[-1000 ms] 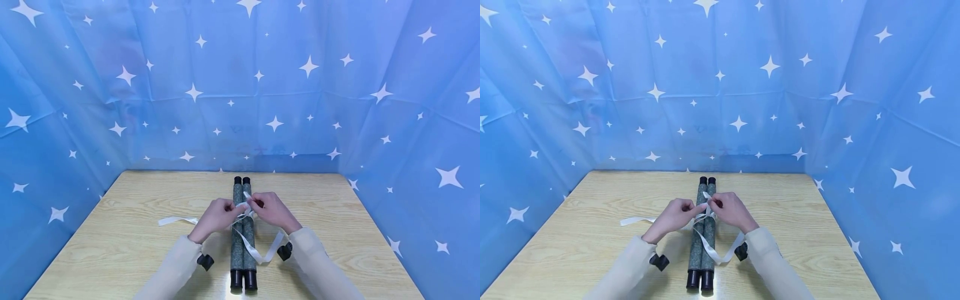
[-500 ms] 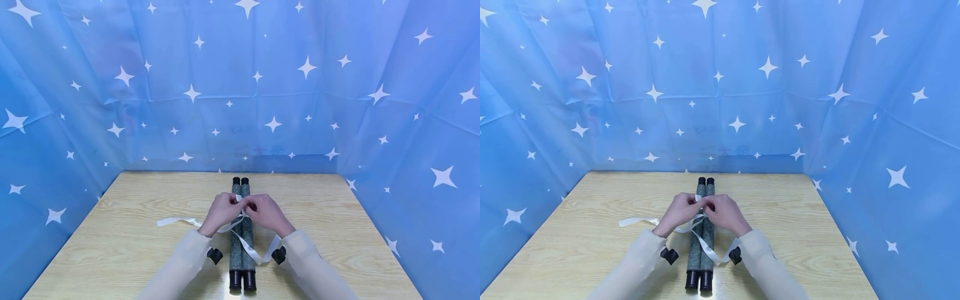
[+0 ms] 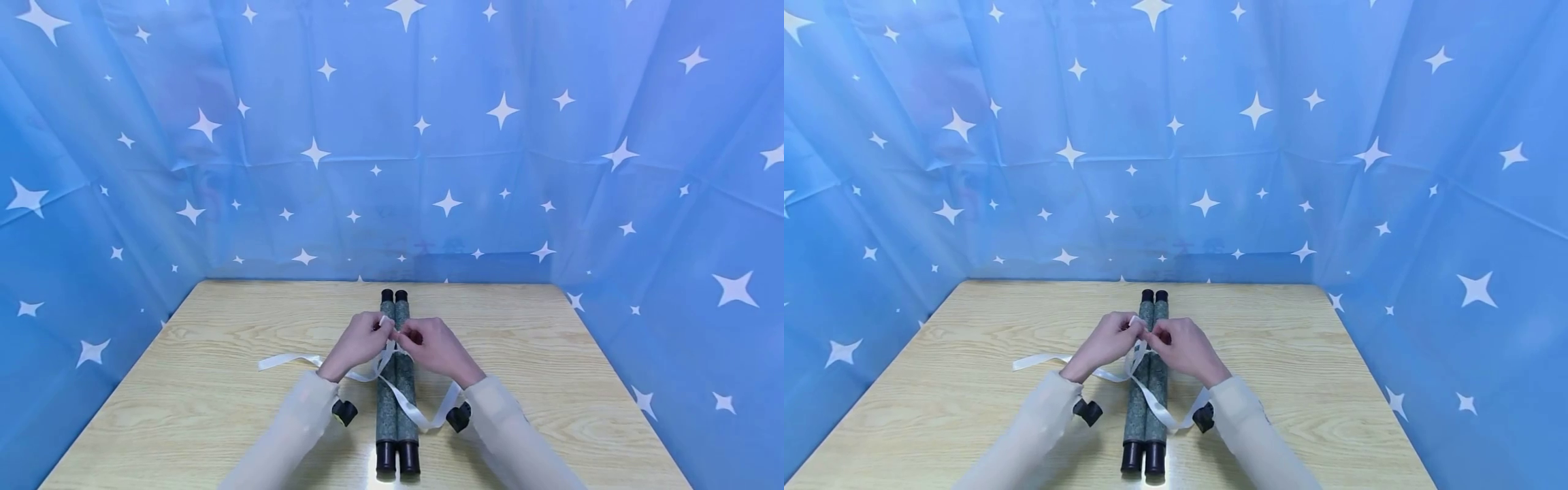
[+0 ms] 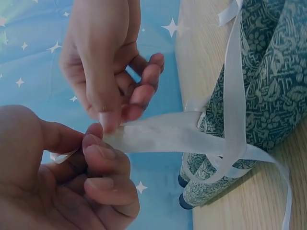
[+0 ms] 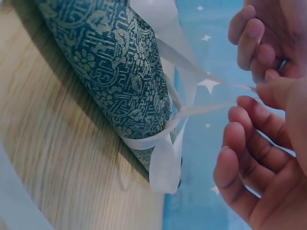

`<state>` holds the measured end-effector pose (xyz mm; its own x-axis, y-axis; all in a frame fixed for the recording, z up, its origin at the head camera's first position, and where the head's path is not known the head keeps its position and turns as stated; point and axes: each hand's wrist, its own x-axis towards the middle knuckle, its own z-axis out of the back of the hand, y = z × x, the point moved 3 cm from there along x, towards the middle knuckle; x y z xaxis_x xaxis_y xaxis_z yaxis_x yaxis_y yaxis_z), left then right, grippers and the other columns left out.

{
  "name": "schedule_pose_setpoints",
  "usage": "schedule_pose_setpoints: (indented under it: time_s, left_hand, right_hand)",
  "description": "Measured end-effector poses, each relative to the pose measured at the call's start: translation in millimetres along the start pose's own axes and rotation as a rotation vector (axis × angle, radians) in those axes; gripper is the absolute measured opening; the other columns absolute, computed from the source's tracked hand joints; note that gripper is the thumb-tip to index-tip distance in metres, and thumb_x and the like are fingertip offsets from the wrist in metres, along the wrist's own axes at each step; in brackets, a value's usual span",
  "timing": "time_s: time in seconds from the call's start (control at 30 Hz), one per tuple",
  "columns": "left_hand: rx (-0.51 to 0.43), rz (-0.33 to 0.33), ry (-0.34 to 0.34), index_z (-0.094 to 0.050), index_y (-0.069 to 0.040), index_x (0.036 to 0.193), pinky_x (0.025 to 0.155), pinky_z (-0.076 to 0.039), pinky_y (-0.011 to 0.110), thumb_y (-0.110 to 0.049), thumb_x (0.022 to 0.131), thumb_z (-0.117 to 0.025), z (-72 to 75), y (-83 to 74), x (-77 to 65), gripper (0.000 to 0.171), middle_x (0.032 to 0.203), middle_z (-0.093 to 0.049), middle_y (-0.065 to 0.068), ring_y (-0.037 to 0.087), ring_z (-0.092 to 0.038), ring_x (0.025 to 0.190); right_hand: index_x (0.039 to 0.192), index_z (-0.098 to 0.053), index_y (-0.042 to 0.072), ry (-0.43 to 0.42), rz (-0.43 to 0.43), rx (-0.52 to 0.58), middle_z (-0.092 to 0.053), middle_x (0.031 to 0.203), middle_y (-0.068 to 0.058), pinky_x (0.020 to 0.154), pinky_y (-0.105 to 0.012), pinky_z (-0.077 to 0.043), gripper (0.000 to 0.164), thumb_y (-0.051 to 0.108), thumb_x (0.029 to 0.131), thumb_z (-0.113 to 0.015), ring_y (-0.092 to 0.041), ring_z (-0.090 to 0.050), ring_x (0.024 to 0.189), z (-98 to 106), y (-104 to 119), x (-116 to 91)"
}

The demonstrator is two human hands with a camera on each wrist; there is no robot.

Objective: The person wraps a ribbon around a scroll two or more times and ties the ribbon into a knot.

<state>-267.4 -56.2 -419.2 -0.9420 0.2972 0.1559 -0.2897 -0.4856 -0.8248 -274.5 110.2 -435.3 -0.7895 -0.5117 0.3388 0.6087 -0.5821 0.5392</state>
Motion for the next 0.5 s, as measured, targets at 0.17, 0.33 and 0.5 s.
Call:
schedule_pose_setpoints:
  time_s: [0.17,0.33,0.5]
  left_hand:
    - [0.008,0.008,0.002,-0.068,-0.008,0.082,0.044,-0.032,0.025,-0.024,0.106,-0.042,3.3,2.5,0.8,0.039,0.051,-0.041,-0.003,0.011,-0.031,0.041]
    - [0.024,0.014,0.010,-0.069,-0.008,0.083,0.043,-0.031,0.026,-0.023,0.106,-0.041,5.6,4.5,2.3,0.039,0.052,-0.040,-0.003,0.011,-0.029,0.042]
    - [0.025,0.020,0.012,-0.069,-0.011,0.083,0.042,-0.030,0.025,-0.023,0.106,-0.040,7.8,7.6,3.2,0.039,0.051,-0.039,-0.003,0.011,-0.028,0.041]
  right_hand:
    - [0.075,-0.063,0.020,0.036,-0.053,-0.013,-0.049,0.057,0.009,0.050,-0.024,-0.038,0.030,0.035,0.100,-0.057,-0.005,-0.041,0.047,3,-3,-7]
    - [0.072,-0.057,0.025,0.109,-0.057,-0.031,-0.046,0.056,0.012,0.050,-0.022,-0.038,0.030,0.037,0.099,-0.059,-0.003,-0.039,0.048,4,-5,-22]
    - [0.074,-0.061,0.025,0.250,-0.050,0.036,-0.050,0.058,0.013,0.048,-0.020,-0.039,0.032,0.049,0.096,-0.059,-0.001,-0.042,0.049,-1,0,-42]
